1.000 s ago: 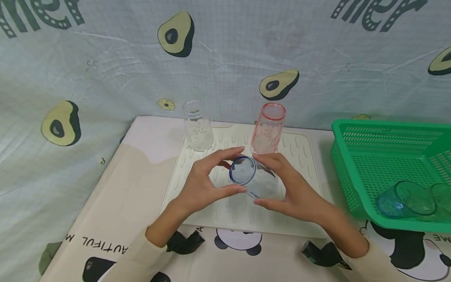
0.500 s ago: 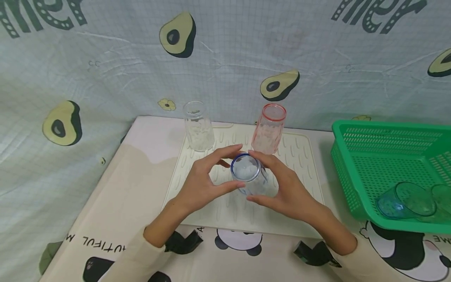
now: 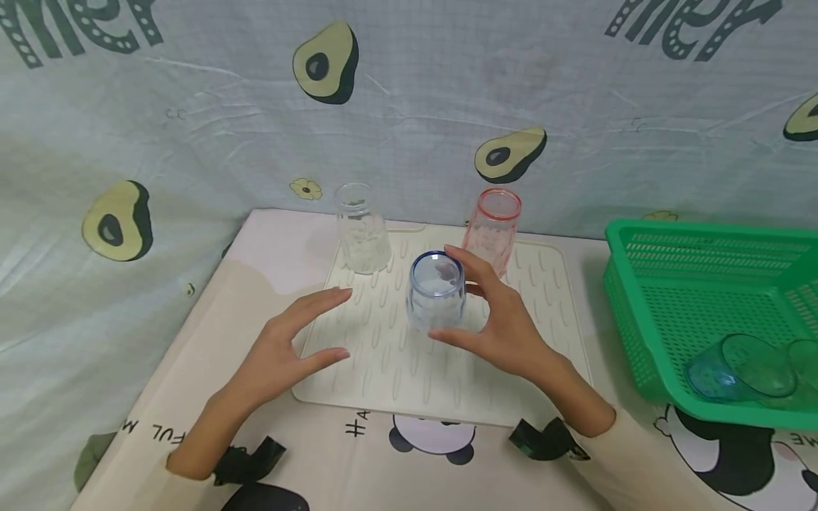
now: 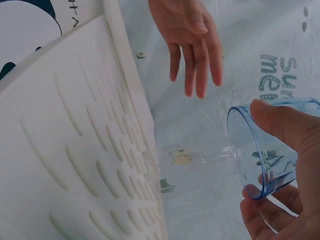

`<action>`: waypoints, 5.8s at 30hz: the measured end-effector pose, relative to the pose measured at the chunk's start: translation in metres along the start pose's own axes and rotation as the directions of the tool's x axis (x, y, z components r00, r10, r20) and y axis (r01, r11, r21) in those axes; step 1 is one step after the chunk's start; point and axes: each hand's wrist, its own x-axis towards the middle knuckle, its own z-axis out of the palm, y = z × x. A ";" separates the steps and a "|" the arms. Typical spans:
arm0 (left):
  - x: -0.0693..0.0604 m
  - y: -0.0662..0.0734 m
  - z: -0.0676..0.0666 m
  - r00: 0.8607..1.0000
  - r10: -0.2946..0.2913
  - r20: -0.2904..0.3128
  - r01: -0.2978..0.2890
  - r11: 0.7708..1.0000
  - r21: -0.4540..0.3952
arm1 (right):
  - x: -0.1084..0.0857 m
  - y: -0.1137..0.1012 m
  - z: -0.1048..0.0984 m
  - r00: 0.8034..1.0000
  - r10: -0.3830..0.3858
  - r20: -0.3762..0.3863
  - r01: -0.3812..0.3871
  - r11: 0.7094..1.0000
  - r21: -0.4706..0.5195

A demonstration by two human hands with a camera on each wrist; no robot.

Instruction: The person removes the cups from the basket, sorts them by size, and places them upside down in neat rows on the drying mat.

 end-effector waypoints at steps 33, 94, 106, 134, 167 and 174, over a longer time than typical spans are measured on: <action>-0.053 -0.076 -0.012 0.974 0.098 0.206 -0.115 0.990 0.076 | 0.042 0.015 0.092 0.998 0.059 0.033 -0.063 0.984 0.165; -0.054 -0.076 -0.006 0.980 0.049 0.194 -0.079 0.986 0.150 | 0.045 0.037 0.125 0.982 0.145 0.123 -0.137 0.988 -0.077; -0.053 -0.077 -0.007 0.978 0.067 0.195 -0.095 0.986 0.136 | 0.050 0.034 0.130 0.982 0.145 0.123 -0.120 0.975 -0.188; -0.053 -0.076 -0.007 0.979 0.092 0.182 -0.117 0.985 0.130 | 0.055 0.030 0.129 0.979 0.126 0.160 -0.104 0.985 -0.137; -0.051 -0.075 -0.004 0.981 0.056 0.186 -0.080 0.989 0.124 | 0.021 -0.007 0.012 0.999 0.004 -0.044 -0.006 0.998 -0.063; -0.054 -0.077 -0.004 0.982 0.043 0.186 -0.070 0.988 0.140 | 0.009 -0.012 -0.011 0.994 -0.041 -0.099 0.031 0.994 -0.106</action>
